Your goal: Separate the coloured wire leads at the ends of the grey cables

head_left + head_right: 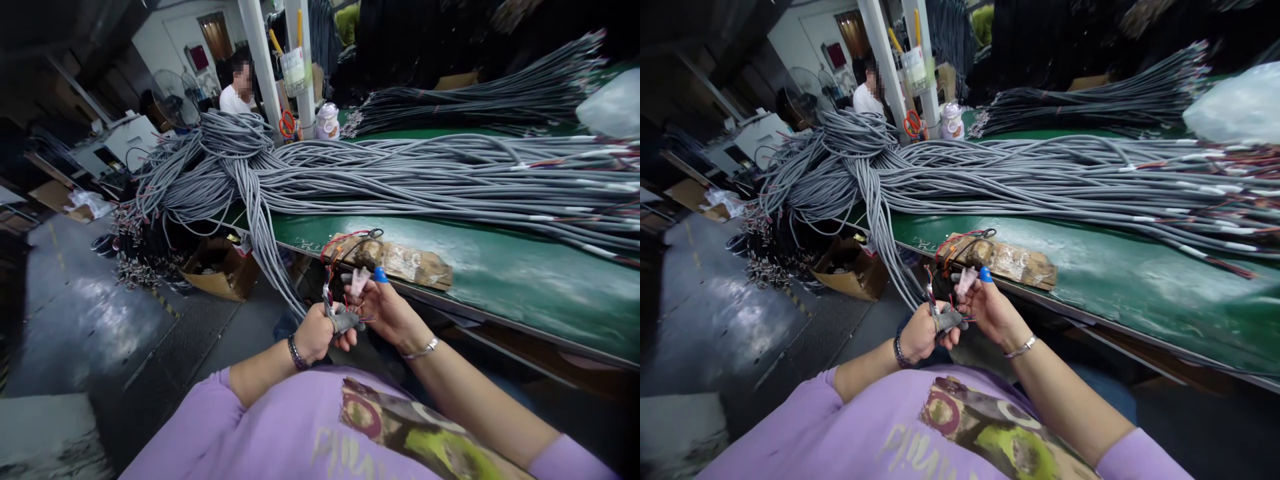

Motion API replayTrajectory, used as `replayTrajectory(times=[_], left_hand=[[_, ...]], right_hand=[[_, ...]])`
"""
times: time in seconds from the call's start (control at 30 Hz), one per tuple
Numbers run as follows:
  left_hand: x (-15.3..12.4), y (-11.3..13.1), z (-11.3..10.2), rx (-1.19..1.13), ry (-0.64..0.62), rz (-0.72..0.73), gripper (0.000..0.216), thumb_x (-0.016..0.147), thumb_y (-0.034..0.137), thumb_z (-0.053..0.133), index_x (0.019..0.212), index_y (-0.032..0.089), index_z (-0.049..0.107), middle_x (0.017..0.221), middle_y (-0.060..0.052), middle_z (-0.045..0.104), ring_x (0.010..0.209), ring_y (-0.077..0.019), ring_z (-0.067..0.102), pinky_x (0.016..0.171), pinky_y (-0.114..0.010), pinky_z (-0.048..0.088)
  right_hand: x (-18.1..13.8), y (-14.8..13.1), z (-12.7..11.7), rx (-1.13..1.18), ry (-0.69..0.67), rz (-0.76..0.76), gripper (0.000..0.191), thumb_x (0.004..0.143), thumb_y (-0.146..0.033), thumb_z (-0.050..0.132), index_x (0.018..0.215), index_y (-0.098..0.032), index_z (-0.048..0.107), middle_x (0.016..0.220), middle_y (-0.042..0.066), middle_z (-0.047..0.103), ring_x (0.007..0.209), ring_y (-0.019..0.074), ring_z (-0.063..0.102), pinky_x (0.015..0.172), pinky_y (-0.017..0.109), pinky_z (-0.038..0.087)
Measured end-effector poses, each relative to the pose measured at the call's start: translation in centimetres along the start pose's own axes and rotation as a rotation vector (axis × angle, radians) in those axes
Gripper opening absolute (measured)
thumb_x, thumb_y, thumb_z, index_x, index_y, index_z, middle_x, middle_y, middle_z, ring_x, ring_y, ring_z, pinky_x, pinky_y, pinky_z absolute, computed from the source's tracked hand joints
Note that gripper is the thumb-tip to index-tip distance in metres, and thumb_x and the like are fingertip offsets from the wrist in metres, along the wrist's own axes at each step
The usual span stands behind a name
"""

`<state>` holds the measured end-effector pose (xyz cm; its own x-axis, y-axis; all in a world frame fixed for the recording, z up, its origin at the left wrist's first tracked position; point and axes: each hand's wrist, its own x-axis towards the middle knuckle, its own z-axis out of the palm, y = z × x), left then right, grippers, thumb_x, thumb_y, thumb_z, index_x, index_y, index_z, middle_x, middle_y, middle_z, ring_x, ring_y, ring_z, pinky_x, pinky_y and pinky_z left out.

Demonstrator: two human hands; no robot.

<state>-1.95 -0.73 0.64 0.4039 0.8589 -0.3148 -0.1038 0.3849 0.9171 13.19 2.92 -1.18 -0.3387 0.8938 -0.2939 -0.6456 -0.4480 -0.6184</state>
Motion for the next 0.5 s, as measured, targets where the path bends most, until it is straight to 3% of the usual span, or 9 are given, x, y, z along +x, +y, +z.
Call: replayTrajectory(times=[0.13,0.33,0.5], left_hand=[[-0.56,-0.33,0.33,0.022,0.049,0.039,0.041,0.07,0.051,0.07,0.063,0.013,0.056,0.051,-0.002,0.06,0.036,-0.007,0.048,0.037,-0.019,0.028],[-0.22,-0.21,0.53,-0.013,0.112,0.066,0.04,0.068,0.05,0.071,0.066,0.013,0.056,0.052,-0.001,0.06,0.036,-0.0075,0.048,0.036,-0.019,0.027],[0.23,0.38,0.19,-0.066,0.078,0.06,0.039,0.067,0.049,0.072,0.067,0.013,0.058,0.049,0.0,0.059,0.035,-0.0075,0.048,0.036,-0.019,0.027]], right_hand=[[-0.21,-0.16,0.02,-0.085,0.011,-0.044,0.032,0.073,-0.05,0.075,0.078,-0.019,0.069,0.068,0.0,0.064,0.056,0.0096,0.054,0.054,0.021,0.047],[-0.13,0.0,0.4,-0.186,0.056,-0.13,0.041,0.072,-0.06,0.071,0.073,-0.019,0.065,0.065,0.001,0.062,0.056,0.013,0.054,0.054,0.026,0.045],[0.09,0.56,0.48,-0.474,0.273,-0.423,0.051,0.073,-0.068,0.063,0.06,-0.019,0.062,0.055,0.001,0.057,0.051,0.0127,0.047,0.051,0.026,0.038]])
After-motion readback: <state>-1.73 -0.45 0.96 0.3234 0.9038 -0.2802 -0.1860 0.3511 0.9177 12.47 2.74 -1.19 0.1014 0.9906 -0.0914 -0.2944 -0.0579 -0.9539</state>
